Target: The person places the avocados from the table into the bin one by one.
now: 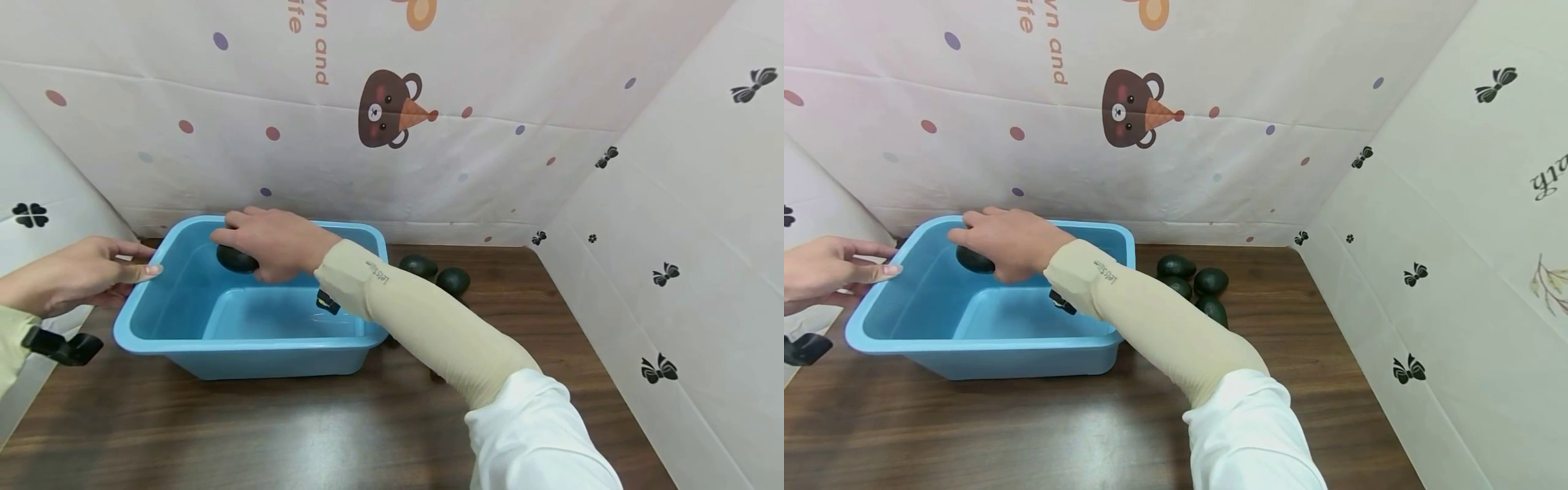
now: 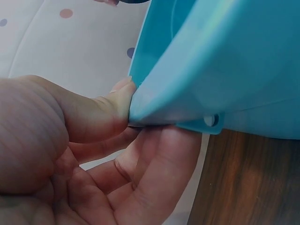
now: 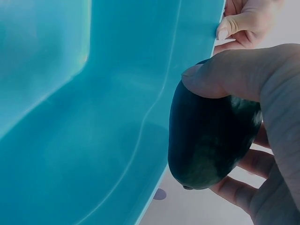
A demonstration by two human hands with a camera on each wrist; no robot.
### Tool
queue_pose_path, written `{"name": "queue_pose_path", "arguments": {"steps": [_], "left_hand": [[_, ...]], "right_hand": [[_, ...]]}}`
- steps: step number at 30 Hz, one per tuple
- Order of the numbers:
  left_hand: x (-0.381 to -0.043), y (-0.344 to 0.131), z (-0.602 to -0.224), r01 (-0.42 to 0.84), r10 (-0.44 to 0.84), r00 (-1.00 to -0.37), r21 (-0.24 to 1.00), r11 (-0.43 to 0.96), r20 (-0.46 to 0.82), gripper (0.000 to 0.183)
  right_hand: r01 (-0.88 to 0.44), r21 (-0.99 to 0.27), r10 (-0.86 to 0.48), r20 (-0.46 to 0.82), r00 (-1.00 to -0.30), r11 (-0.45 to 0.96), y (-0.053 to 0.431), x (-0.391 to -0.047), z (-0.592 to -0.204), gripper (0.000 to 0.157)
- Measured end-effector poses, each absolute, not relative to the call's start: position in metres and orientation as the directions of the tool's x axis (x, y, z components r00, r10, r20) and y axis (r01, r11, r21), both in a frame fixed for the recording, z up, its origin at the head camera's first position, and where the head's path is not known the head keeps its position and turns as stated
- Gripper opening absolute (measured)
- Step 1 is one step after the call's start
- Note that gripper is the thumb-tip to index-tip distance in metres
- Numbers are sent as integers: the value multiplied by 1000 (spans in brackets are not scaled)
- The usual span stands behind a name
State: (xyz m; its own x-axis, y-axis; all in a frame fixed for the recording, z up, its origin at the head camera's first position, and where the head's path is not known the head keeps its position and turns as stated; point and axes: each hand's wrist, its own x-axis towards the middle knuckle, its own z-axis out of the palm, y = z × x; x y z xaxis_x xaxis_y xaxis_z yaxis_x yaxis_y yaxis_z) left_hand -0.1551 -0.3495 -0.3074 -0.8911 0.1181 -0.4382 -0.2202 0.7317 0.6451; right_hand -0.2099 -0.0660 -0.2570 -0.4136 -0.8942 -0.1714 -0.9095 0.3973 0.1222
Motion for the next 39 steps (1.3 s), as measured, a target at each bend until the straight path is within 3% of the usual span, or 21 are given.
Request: {"name": "queue_pose_path", "arguments": {"steps": [28,39], "left_hand": [[-157,-352,-307,-242,120,-880,651,720,-460,78],[-156,-351,-305,-243,114,-882,648,722,-457,76]], "right_hand": [[-921,125,-907,-166,-386,369,-92,-211,-256,60],[-912,91,-897,-166,-410,400,-102,-215,-258,64]]}}
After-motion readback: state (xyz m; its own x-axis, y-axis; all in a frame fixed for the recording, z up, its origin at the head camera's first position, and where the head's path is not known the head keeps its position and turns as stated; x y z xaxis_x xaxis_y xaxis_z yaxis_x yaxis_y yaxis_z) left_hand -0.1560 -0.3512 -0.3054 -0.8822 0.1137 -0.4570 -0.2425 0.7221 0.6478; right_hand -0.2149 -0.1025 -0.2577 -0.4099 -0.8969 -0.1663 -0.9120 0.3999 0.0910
